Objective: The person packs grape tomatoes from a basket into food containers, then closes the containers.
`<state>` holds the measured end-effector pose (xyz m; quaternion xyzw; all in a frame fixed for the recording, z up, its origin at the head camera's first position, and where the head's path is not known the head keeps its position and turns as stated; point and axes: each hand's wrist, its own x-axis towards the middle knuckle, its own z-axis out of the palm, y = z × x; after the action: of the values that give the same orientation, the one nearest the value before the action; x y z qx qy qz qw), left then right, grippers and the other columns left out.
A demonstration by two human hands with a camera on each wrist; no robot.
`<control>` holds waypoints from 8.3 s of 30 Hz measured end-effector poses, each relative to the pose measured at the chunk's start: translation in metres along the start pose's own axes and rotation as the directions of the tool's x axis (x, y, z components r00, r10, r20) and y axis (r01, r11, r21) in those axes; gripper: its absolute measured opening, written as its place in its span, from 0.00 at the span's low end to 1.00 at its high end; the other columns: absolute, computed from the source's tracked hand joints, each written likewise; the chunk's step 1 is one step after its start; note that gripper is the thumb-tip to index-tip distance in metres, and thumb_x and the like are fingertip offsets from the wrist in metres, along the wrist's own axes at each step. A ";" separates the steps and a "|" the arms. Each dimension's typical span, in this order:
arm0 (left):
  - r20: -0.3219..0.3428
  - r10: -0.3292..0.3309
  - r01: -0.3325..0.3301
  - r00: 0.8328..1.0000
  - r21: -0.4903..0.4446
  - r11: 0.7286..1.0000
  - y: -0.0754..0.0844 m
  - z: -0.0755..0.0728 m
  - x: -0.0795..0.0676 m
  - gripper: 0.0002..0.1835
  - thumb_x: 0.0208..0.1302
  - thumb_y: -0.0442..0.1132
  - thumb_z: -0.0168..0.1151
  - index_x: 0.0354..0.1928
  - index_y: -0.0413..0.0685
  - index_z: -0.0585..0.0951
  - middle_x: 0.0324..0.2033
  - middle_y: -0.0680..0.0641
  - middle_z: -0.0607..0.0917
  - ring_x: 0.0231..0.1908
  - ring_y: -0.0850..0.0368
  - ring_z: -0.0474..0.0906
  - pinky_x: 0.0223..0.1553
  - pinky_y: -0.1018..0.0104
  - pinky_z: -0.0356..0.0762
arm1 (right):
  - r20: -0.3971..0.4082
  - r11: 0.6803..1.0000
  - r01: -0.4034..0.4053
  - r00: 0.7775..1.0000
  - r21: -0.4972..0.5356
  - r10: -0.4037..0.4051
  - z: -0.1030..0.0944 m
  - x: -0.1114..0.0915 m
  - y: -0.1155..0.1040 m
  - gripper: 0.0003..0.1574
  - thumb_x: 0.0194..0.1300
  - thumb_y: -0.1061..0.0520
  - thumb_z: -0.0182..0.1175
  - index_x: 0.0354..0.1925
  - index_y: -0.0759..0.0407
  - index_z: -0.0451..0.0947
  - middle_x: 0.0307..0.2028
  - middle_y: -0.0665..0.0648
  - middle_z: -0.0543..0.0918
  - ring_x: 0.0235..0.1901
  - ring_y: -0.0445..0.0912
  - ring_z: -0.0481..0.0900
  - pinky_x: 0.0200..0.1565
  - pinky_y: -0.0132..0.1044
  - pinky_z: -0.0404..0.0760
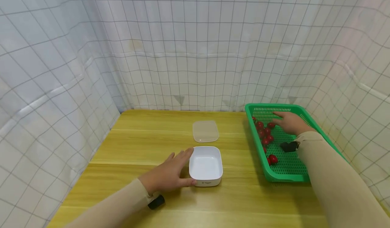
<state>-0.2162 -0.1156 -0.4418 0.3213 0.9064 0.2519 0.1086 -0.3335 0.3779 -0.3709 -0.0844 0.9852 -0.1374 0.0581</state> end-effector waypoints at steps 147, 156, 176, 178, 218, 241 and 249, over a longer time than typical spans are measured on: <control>0.052 -0.194 0.201 0.980 -0.245 0.948 0.000 0.015 0.011 0.61 0.66 0.71 0.64 0.87 0.60 0.38 0.82 0.49 0.61 0.77 0.30 0.61 0.78 0.27 0.48 | 0.155 0.827 0.557 0.813 0.074 -0.561 0.027 -0.005 -0.191 0.19 0.70 0.54 0.70 0.58 0.50 0.88 0.46 0.45 0.90 0.45 0.39 0.85 0.49 0.37 0.86; 0.062 -0.168 0.179 0.984 -0.246 0.953 0.000 0.014 0.011 0.61 0.67 0.70 0.63 0.87 0.57 0.38 0.82 0.49 0.60 0.75 0.42 0.69 0.80 0.28 0.44 | 0.184 0.797 0.600 0.778 0.072 -0.601 0.044 -0.017 -0.213 0.20 0.68 0.53 0.72 0.57 0.50 0.88 0.48 0.46 0.90 0.48 0.42 0.86 0.52 0.38 0.86; 0.041 -0.138 0.144 0.990 -0.221 0.965 -0.001 0.015 0.012 0.61 0.68 0.71 0.61 0.86 0.51 0.38 0.84 0.47 0.54 0.77 0.46 0.65 0.79 0.26 0.44 | 0.227 0.786 0.605 0.754 0.128 -0.617 0.056 -0.020 -0.226 0.25 0.69 0.53 0.71 0.63 0.51 0.85 0.54 0.49 0.89 0.54 0.44 0.85 0.56 0.37 0.85; 0.043 -0.140 0.146 0.989 -0.221 0.964 -0.001 0.016 0.012 0.61 0.68 0.71 0.61 0.86 0.52 0.38 0.84 0.47 0.54 0.78 0.46 0.65 0.79 0.26 0.44 | 0.228 0.783 0.608 0.750 0.131 -0.621 0.057 -0.020 -0.226 0.25 0.70 0.53 0.71 0.64 0.52 0.85 0.54 0.49 0.89 0.54 0.45 0.85 0.56 0.37 0.85; 0.030 -0.164 0.167 0.986 -0.208 0.964 -0.001 0.017 0.012 0.60 0.69 0.67 0.64 0.86 0.53 0.39 0.84 0.46 0.56 0.78 0.44 0.64 0.81 0.32 0.44 | 0.070 0.955 0.233 0.966 0.184 -0.249 -0.002 -0.006 -0.144 0.33 0.73 0.45 0.67 0.73 0.43 0.75 0.15 0.45 0.60 0.15 0.40 0.61 0.22 0.34 0.66; 0.033 -0.174 0.177 0.984 -0.221 0.959 0.000 0.017 0.010 0.59 0.70 0.65 0.64 0.86 0.53 0.39 0.84 0.47 0.55 0.79 0.44 0.63 0.81 0.32 0.43 | 0.166 0.989 0.145 0.975 0.032 -0.148 0.007 0.003 0.012 0.30 0.73 0.49 0.67 0.67 0.60 0.81 0.68 0.75 0.77 0.66 0.74 0.74 0.60 0.68 0.79; 0.043 -0.180 0.185 0.983 -0.220 0.958 0.001 0.017 0.011 0.59 0.70 0.66 0.64 0.86 0.54 0.38 0.84 0.47 0.54 0.79 0.43 0.61 0.82 0.32 0.42 | 0.228 0.989 0.131 0.963 0.066 -0.143 0.019 0.003 0.027 0.28 0.70 0.50 0.69 0.64 0.60 0.83 0.67 0.75 0.77 0.68 0.75 0.71 0.62 0.70 0.77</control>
<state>-0.2180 -0.1017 -0.4559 0.2250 0.8968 0.3375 0.1768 -0.3378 0.3977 -0.3972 -0.1662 0.9597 -0.1550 0.1651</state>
